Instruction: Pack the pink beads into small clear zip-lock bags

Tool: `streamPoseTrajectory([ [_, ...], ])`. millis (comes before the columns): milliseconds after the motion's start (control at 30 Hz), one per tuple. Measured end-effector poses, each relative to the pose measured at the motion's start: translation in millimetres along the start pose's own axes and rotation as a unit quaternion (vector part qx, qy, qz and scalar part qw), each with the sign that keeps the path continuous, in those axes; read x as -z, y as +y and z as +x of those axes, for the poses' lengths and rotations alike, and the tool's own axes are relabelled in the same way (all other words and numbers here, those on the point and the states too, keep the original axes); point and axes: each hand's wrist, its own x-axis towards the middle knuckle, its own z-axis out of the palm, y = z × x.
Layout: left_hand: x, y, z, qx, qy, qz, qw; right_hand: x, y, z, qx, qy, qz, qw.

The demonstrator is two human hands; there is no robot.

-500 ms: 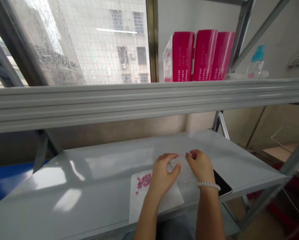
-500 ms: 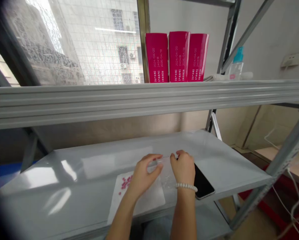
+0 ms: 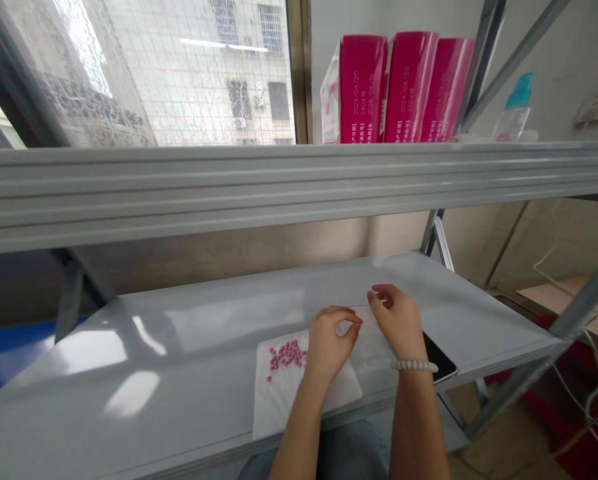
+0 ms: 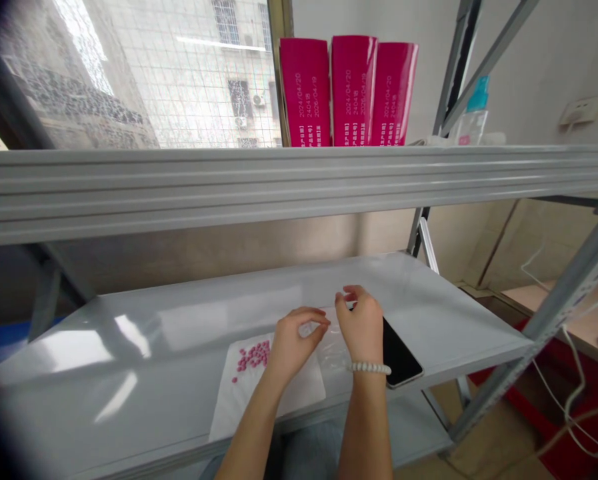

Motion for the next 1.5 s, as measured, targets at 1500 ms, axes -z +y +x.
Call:
streamPoseTrajectory([
  [1500,105.8,26.4,-67.3,0.099,0.037,0.013,0.994,-42.5,-53.2,-73.3,-0.094,-0.493,0.419,0.757],
])
